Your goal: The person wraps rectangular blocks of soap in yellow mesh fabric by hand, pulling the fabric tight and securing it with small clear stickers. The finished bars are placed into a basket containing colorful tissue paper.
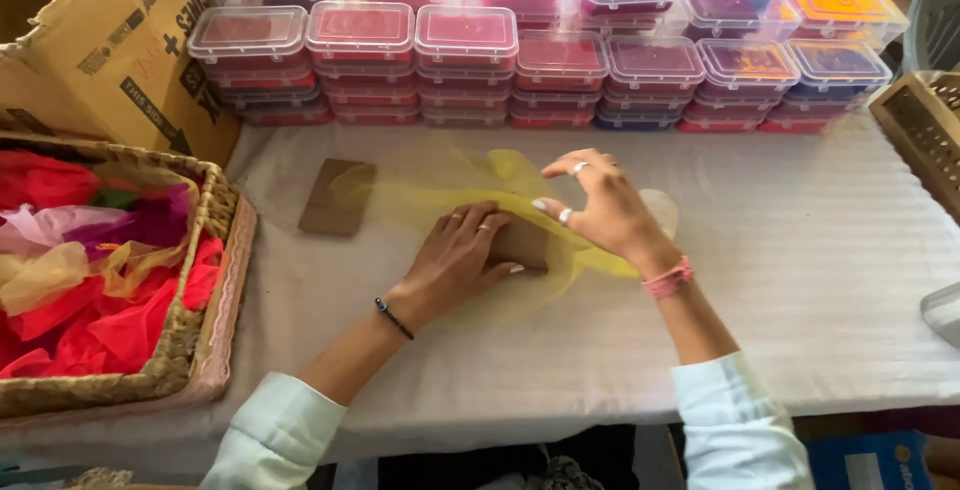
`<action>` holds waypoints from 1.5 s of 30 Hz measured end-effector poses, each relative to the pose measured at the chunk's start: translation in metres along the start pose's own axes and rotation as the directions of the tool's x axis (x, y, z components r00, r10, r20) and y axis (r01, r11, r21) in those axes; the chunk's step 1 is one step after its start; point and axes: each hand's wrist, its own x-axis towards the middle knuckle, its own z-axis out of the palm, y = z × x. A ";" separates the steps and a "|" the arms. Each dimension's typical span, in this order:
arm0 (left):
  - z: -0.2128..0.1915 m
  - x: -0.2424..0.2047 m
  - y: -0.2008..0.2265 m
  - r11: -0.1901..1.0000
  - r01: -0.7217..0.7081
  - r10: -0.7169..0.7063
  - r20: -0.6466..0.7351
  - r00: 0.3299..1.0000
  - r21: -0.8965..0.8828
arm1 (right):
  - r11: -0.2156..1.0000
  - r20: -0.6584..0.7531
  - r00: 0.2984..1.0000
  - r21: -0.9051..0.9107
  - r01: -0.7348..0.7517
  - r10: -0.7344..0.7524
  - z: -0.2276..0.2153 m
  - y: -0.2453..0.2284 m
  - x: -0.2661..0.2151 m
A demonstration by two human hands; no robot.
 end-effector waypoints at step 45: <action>-0.009 0.017 -0.060 0.717 0.648 -0.695 0.188 0.695 0.255 | 0.941 0.414 0.910 0.314 -0.127 -0.016 0.030 -0.027 0.003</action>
